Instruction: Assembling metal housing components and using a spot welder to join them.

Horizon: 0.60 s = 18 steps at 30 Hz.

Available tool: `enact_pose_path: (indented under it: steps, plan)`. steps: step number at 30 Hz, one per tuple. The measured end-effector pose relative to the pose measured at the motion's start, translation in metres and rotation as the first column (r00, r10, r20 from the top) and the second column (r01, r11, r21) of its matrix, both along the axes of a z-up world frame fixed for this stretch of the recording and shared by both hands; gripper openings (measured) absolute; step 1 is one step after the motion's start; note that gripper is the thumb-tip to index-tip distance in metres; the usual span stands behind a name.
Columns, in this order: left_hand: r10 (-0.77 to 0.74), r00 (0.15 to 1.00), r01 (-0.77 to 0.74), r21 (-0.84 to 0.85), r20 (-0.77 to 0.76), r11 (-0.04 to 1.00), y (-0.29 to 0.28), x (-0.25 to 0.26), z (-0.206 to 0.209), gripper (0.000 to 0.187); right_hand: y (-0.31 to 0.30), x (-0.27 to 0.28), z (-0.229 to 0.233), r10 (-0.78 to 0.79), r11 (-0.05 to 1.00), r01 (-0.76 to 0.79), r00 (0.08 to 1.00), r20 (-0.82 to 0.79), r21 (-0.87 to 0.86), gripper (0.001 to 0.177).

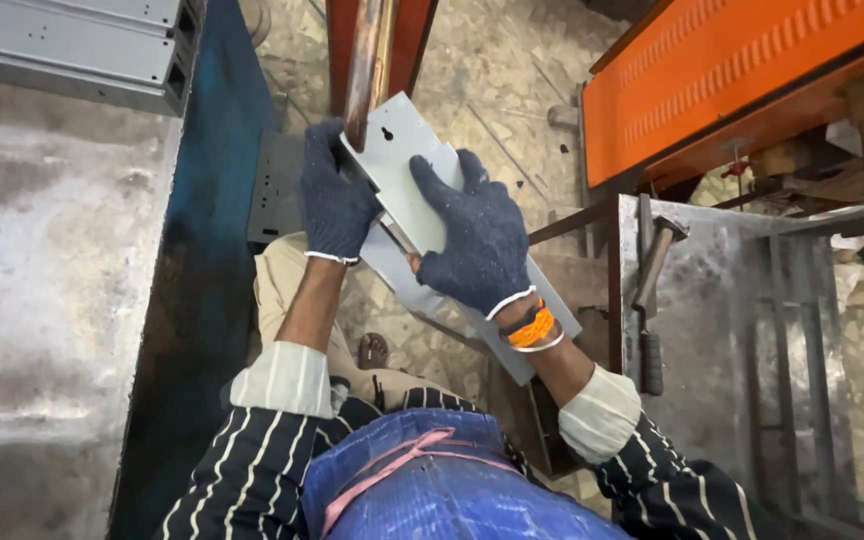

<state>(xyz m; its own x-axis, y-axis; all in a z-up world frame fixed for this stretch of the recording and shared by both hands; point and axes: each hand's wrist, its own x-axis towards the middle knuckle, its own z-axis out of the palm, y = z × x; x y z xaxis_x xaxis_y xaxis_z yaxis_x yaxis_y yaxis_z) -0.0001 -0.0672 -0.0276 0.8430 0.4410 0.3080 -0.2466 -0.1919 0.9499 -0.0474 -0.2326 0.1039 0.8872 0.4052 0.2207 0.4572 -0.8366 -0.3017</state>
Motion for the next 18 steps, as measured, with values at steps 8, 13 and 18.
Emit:
enact_pose_path:
  steps: [8,13,18]
  plan:
    - [-0.01,1.0,0.012,0.142,-0.016,0.99,0.006,-0.004,0.01,0.055,0.003,-0.002,0.001,-0.014,1.0,0.014,1.0,-0.005,-0.019,0.103]
    - [-0.038,0.995,0.046,0.084,-0.095,0.995,0.009,-0.005,0.008,0.049,0.005,-0.003,-0.002,-0.011,1.0,0.011,0.999,0.032,0.005,0.103]
    - [-0.061,0.998,0.059,0.079,0.019,0.995,0.011,-0.008,0.02,0.057,0.007,-0.003,-0.004,-0.016,1.0,0.016,1.0,0.026,-0.014,0.102]
